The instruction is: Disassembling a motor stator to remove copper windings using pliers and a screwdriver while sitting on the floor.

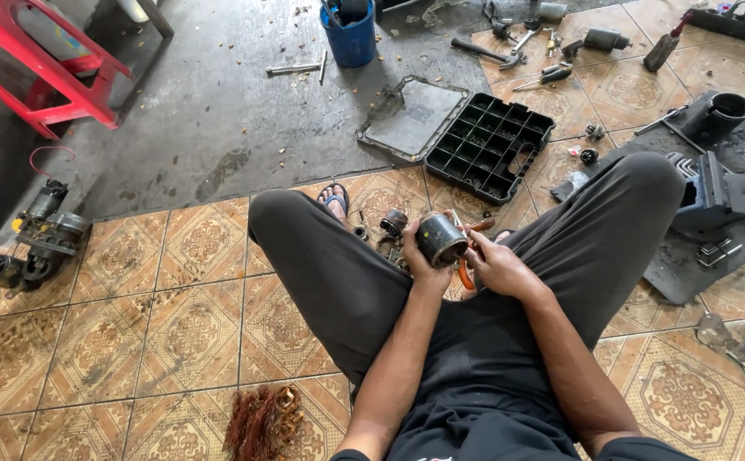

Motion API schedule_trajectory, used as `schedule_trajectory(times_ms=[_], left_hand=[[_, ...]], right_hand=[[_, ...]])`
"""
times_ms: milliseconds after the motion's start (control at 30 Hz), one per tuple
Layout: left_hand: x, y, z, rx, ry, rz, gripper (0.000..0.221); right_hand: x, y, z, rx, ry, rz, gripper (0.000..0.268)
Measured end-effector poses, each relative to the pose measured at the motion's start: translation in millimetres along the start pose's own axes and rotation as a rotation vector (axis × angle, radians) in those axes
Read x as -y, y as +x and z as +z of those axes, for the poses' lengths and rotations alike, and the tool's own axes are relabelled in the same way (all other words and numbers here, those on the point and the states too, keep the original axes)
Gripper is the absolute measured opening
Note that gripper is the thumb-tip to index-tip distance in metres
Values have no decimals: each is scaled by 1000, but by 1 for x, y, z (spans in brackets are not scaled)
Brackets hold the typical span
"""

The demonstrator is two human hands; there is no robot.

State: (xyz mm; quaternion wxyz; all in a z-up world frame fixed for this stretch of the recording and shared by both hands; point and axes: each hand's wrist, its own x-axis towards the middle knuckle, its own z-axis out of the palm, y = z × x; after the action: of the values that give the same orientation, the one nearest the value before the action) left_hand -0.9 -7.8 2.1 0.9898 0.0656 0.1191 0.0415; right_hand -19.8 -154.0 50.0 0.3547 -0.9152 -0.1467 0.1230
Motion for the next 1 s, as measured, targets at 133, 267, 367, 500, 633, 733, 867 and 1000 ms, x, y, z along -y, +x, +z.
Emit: schedule_trajectory(times_ms=[133,267,367,500,633,733,867,1000], left_hand=[[1,-5,2,-1,41,15,34],[2,-3,0,2,30,2,35],[1,-6,4,13,38,-5,35],[1,-6,4,16,24,-19,35],[3,-4,0,20,39,-10,35],[5,-3,-4,10,24,-16,36],[5,-2,-3,11,29,-11,35],[2,-3,-1,12,39,-10,35]], right_hand=[[14,-5,-4,31,-26,33,53],[25,-11,-8,58,-48,40,53],[36,-15,-11,75,-64,47,53],[45,-20,-15,85,-58,49,53],[40,-19,-13,84,-46,45,53],[45,-22,-17,87,-56,38,52],[45,-21,-17,87,-51,43,51],[43,-20,-17,92,-54,30,51]])
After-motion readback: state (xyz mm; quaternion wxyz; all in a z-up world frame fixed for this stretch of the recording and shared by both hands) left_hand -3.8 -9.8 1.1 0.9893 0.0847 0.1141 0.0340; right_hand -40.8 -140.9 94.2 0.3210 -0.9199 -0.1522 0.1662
